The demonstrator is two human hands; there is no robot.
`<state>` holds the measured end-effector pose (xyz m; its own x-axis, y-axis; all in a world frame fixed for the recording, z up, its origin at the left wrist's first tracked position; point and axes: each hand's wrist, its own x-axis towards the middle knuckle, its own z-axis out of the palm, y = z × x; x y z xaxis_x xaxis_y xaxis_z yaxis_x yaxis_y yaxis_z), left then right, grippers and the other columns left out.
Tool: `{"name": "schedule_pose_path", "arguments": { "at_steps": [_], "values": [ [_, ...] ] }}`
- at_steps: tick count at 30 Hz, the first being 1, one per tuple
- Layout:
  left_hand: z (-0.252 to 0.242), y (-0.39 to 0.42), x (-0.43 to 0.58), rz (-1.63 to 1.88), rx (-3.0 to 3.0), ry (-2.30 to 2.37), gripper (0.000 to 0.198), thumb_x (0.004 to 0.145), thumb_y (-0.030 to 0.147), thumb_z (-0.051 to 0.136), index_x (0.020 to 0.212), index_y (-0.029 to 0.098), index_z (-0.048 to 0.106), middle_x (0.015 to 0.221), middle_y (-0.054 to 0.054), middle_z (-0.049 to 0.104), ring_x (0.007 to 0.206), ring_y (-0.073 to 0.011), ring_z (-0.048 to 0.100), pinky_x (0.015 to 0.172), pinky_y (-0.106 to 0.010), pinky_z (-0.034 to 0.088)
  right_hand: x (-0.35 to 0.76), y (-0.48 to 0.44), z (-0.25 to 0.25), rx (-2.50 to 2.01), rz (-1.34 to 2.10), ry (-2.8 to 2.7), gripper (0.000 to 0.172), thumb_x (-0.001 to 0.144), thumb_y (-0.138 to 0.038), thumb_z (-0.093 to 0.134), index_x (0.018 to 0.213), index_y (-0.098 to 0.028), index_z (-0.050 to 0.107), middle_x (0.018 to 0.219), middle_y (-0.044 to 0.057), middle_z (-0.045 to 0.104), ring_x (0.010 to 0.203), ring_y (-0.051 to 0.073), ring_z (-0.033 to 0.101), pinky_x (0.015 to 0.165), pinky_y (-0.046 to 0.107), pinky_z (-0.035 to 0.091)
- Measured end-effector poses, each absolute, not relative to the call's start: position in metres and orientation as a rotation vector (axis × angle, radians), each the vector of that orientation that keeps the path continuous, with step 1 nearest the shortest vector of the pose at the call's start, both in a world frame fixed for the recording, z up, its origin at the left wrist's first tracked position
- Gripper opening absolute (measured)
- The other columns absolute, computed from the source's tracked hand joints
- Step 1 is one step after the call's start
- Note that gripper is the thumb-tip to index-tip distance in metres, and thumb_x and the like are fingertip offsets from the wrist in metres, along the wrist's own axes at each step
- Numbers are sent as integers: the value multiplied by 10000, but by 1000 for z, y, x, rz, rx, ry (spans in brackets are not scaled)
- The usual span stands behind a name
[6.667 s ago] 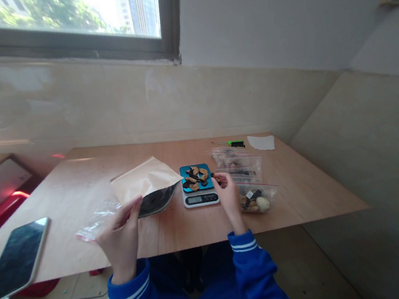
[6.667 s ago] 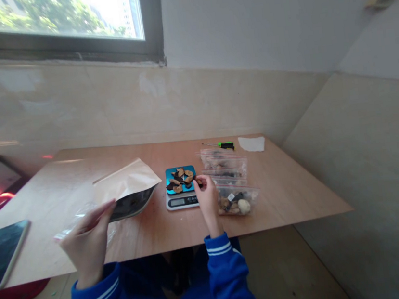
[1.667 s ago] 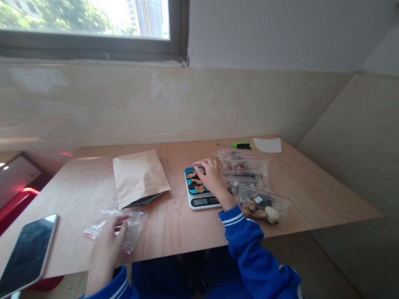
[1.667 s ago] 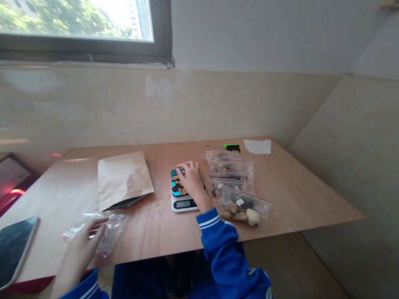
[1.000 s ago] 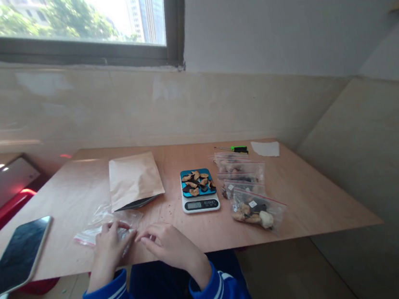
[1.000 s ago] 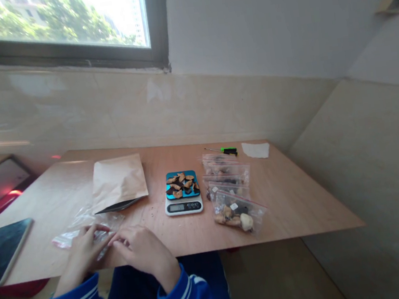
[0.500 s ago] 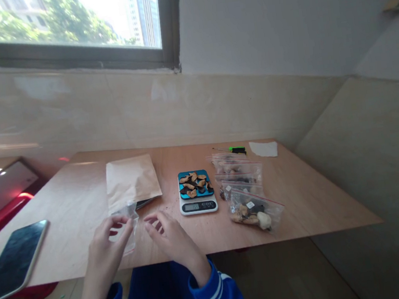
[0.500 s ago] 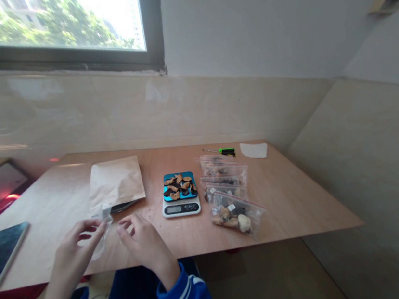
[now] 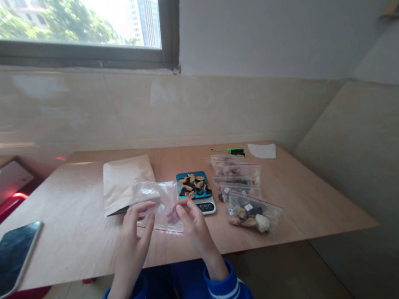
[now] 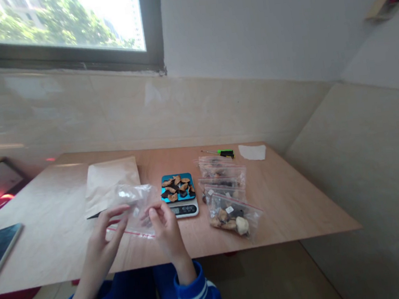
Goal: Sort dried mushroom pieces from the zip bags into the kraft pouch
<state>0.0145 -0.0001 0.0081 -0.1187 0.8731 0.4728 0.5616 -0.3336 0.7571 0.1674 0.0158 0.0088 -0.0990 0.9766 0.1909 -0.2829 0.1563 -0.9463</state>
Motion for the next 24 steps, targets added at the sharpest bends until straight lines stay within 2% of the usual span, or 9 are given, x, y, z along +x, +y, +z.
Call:
{"name": "schedule_pose_path", "arguments": {
  "at_steps": [3,6,8,11,14,17,21,24],
  "values": [
    [9,-5,10,1263,2125,1509,322,884,332,513,1194,263,569,1269,-64,573,1218,-246,499,1041,-429,388,181,19,10,-759,1325,-1121,249,864,-449,573,830,-204,555,680,-23,616,651,129,630,671,261,532],
    [4,-10,9,1053,2211,1400,462,837,351,594,1290,303,518,1326,-59,542,1239,-247,490,1035,-412,407,188,19,9,-747,1366,-1057,241,861,-442,584,829,-205,561,702,-26,605,634,125,620,648,261,529],
    [-2,-11,10,1039,2161,1362,469,822,375,613,1279,299,541,1292,-66,562,1210,-245,519,1011,-398,435,188,17,8,-761,1373,-993,229,857,-430,594,833,-204,565,740,-19,609,668,127,622,659,256,527],
    [-12,-10,11,1140,2013,1349,319,894,370,492,1158,265,637,1151,-68,628,1085,-222,598,927,-352,488,183,13,8,-733,1401,-965,256,881,-456,552,893,-202,579,812,13,639,755,144,636,693,264,526],
    [-16,-10,10,1307,1827,1508,340,928,385,417,1125,234,649,1108,-72,636,1004,-215,621,882,-337,498,170,8,9,-711,1392,-1122,329,891,-491,522,1033,-198,575,978,66,662,899,176,642,763,302,530],
    [-13,-10,14,1450,1714,1721,365,923,422,411,1136,227,635,1111,-78,608,1047,-238,587,914,-370,483,151,2,10,-806,1250,-1330,287,842,-407,620,1042,-204,586,1064,69,642,969,177,617,806,298,524],
    [-10,-11,31,1521,1769,1692,409,926,382,390,1268,243,566,1148,-97,513,1090,-241,538,916,-395,495,132,-2,8,-861,1127,-1339,255,820,-307,646,1047,-205,590,1030,53,647,928,168,632,805,291,538],
    [-14,-12,43,1514,1839,1622,475,932,333,390,1398,256,440,1186,-116,459,1135,-244,503,935,-412,488,134,-2,7,-873,1106,-1264,179,855,-306,607,995,-194,613,960,50,674,887,168,656,815,293,543]
  ]
}}
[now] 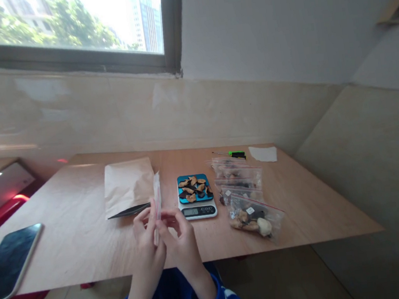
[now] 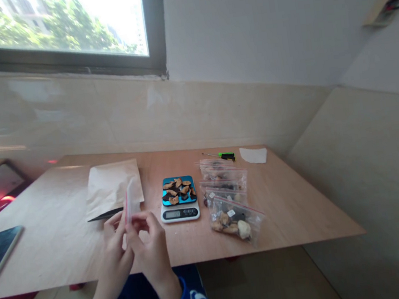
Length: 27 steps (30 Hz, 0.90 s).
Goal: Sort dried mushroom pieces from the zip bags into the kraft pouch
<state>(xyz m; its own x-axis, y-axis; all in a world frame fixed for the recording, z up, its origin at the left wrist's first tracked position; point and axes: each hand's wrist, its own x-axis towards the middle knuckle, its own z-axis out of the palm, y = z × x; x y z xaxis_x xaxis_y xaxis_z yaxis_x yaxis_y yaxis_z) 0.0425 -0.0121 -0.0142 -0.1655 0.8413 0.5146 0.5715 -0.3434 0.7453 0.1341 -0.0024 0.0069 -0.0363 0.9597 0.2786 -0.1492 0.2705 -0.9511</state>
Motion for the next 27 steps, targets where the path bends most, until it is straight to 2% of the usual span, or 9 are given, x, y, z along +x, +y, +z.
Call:
{"name": "schedule_pose_path", "arguments": {
  "at_steps": [4,6,13,17,23,27],
  "values": [
    [-21,-16,49,1438,1968,1476,633,921,316,443,1506,293,202,1271,-135,405,1228,-258,440,1003,-443,440,148,-1,5,-892,1124,-1204,165,875,-319,591,955,-183,639,915,59,705,867,184,686,800,299,557],
    [-21,-17,50,1407,1987,1419,657,923,313,446,1511,307,155,1309,-131,389,1256,-256,421,1019,-441,427,154,0,4,-913,1111,-1187,178,880,-333,587,950,-181,648,916,63,712,868,188,691,792,300,563],
    [-15,-17,53,1384,1817,1358,528,968,349,317,1488,317,235,1271,-94,400,1181,-214,472,1019,-395,436,165,-1,7,-899,1139,-1212,251,844,-356,641,1024,-182,657,989,69,721,908,199,694,832,317,573],
    [-16,-17,56,1377,1819,1350,517,975,343,285,1487,320,219,1234,-89,409,1146,-208,476,1020,-398,433,171,-7,13,-920,1106,-1268,245,870,-350,608,1051,-195,666,1008,73,725,908,211,698,838,343,579],
    [-11,-18,65,1361,1875,1314,530,970,300,340,1485,348,226,1196,-82,441,1113,-193,511,1001,-378,452,181,-11,10,-1062,976,-1280,232,885,-358,570,984,-196,703,961,77,740,893,234,701,811,360,578],
    [-5,-16,70,1434,1941,1305,525,946,273,414,1460,338,327,1113,-80,491,1039,-185,561,927,-342,502,187,-6,9,-1055,994,-1172,211,856,-378,603,885,-194,703,856,57,741,792,209,705,722,317,585]
  ]
}}
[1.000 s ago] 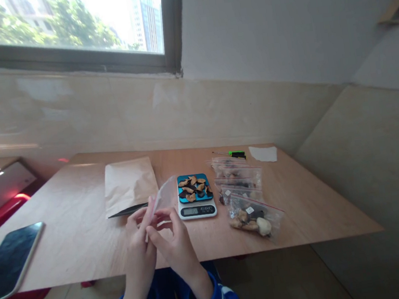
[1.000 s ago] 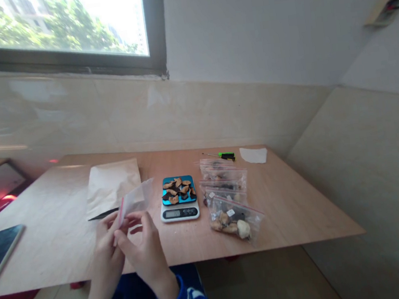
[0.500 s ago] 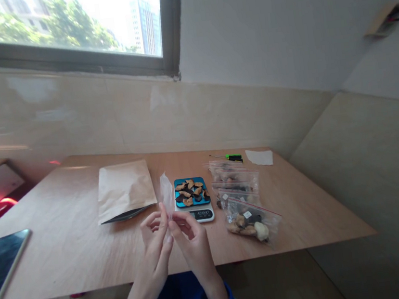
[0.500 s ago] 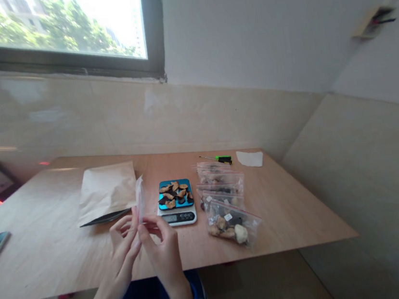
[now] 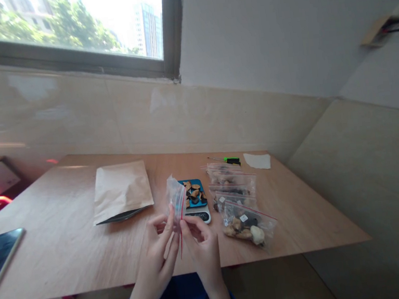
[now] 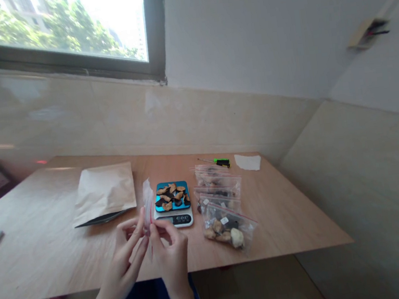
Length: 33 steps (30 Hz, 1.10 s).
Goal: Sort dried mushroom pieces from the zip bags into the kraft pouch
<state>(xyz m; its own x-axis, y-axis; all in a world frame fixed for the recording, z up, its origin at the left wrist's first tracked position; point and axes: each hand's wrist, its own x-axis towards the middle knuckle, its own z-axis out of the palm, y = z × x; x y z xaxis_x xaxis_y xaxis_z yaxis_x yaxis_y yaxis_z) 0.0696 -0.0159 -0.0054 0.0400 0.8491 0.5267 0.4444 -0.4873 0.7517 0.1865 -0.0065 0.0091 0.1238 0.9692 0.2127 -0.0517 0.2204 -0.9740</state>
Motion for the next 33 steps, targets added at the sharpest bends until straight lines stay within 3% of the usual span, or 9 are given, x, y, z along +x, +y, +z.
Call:
{"name": "schedule_pose_path", "arguments": {
  "at_steps": [5,9,13,21,23,25,28,30,33],
  "values": [
    [-3,-15,68,1500,1939,1290,413,899,254,525,1307,315,534,974,-46,563,880,-163,614,761,-270,555,192,1,6,-1018,1063,-1036,210,756,-387,722,792,-182,691,775,42,729,728,182,694,691,283,570],
    [-7,-18,69,1560,1930,1315,299,857,239,604,1155,264,609,888,-14,608,788,-133,628,689,-220,538,191,3,2,-978,1128,-948,255,683,-387,787,681,-176,643,663,13,694,638,148,667,623,242,547],
    [-13,-18,68,1615,1832,1371,76,860,255,606,917,219,640,779,11,648,716,-119,639,658,-201,515,185,3,3,-954,1154,-971,263,698,-386,781,708,-166,639,639,4,680,603,131,652,597,225,527],
    [-7,-21,34,1723,1414,1730,215,842,415,599,805,204,585,674,27,583,639,-131,585,597,-230,462,207,21,-17,-1109,989,-940,337,763,-485,703,828,-167,609,614,-17,614,481,109,564,476,222,479],
    [-4,-20,28,1679,1538,1783,204,838,405,601,790,208,576,724,18,575,685,-141,572,640,-251,450,215,23,-22,-1157,973,-1100,340,806,-500,651,886,-170,633,728,27,652,609,144,624,563,254,525],
    [-2,-18,26,1692,1674,1817,199,850,378,576,751,207,551,782,-1,556,746,-158,562,702,-281,445,222,27,-25,-1193,900,-1340,355,868,-503,566,1024,-195,649,992,88,674,911,203,654,795,334,547],
    [-1,-14,25,1762,1838,1828,213,865,330,531,693,204,520,925,-53,546,901,-201,560,825,-337,433,232,44,-30,-1341,686,-1626,437,908,-493,495,1277,-266,559,1383,109,488,1329,274,411,1094,485,341],
    [-2,-13,25,1766,1874,1824,218,868,302,510,672,208,498,1014,-80,561,977,-220,559,877,-359,421,238,62,-35,-1508,548,-1718,518,886,-485,534,1359,-279,491,1481,121,364,1410,322,272,1123,547,259],
    [-3,-13,24,1756,1821,1780,236,864,266,497,642,223,429,1126,-85,610,1065,-226,566,929,-358,409,240,89,-46,-1687,457,-1830,620,832,-455,622,1398,-264,455,1501,159,308,1411,390,243,1100,591,258]
  ]
}}
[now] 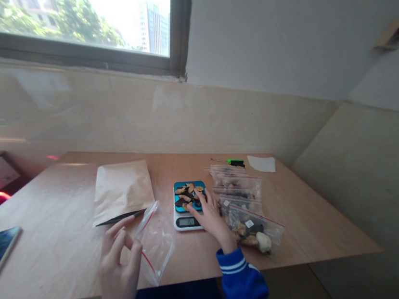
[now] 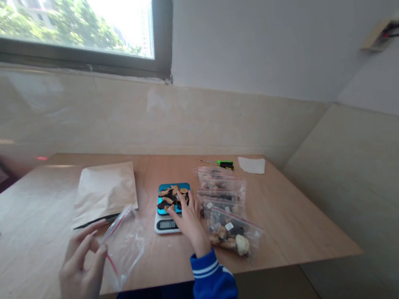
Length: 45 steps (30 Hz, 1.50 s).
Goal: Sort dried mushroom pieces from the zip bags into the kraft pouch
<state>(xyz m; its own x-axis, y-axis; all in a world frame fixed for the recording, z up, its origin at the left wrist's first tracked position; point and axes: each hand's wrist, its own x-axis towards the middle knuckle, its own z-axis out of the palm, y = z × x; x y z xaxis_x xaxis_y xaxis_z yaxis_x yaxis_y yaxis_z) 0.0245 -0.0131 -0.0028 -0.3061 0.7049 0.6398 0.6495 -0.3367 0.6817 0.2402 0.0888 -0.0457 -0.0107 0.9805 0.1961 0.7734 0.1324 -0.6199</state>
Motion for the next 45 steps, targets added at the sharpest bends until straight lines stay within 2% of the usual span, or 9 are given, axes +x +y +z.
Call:
{"name": "schedule_pose_path", "arguments": {
  "at_steps": [4,8,11,13,16,25,32,36,45],
  "values": [
    [-5,-16,24,1764,1720,1700,251,837,225,501,620,230,376,1276,-43,617,1220,-215,531,1019,-322,383,237,105,-57,-1709,341,-1896,590,814,-412,653,1360,-243,510,1459,171,351,1363,405,326,1080,574,298],
    [-11,-17,22,1723,1652,1582,230,831,237,501,616,227,420,1316,-24,607,1279,-220,499,1072,-322,367,237,109,-61,-1629,248,-1840,355,829,-297,638,1166,-189,654,1291,168,507,1234,337,487,1045,494,378],
    [-16,-16,21,1656,1552,1596,131,822,288,504,760,219,597,1331,-33,598,1272,-241,507,1085,-355,365,238,113,-62,-1578,268,-1787,247,823,-234,636,1050,-158,695,1170,160,580,1142,303,551,999,444,429],
    [-18,-16,21,1635,1455,1626,251,812,323,501,956,212,674,1321,-42,605,1264,-259,514,1084,-378,368,240,115,-61,-1567,275,-1756,219,815,-198,631,1019,-164,706,1124,147,605,1107,294,566,980,437,439],
    [-21,-15,22,1646,1295,1680,413,780,370,509,1108,190,685,1212,-57,675,1177,-285,582,994,-377,454,241,117,-59,-1524,295,-1726,235,817,-139,589,1010,-182,715,1089,128,629,1074,273,582,964,422,446],
    [-21,-9,30,1609,1122,1831,427,687,415,549,961,154,746,832,-50,752,790,-249,676,683,-292,525,242,109,-30,-1349,485,-1512,210,804,-228,601,961,-191,736,1041,108,691,1026,254,619,954,420,460],
    [-10,-4,50,1528,1205,1878,417,712,384,514,977,158,742,656,-22,681,570,-179,597,533,-250,460,214,69,24,-934,1356,-1040,429,736,-438,729,1092,-208,665,1049,54,706,911,197,681,877,364,535],
    [-9,-4,55,1443,1253,1957,442,719,400,514,1010,153,736,537,4,599,512,-170,572,494,-241,425,196,39,43,-754,1746,-1030,395,713,-419,766,1046,-223,684,993,29,718,859,177,697,876,349,541],
    [-20,-5,57,1458,1139,1857,475,793,510,482,1034,172,712,841,-72,742,754,-234,672,626,-279,486,191,28,36,-1149,1300,-1696,379,773,-205,664,1152,-226,667,1158,53,682,1072,217,628,970,379,480]
  ]
}}
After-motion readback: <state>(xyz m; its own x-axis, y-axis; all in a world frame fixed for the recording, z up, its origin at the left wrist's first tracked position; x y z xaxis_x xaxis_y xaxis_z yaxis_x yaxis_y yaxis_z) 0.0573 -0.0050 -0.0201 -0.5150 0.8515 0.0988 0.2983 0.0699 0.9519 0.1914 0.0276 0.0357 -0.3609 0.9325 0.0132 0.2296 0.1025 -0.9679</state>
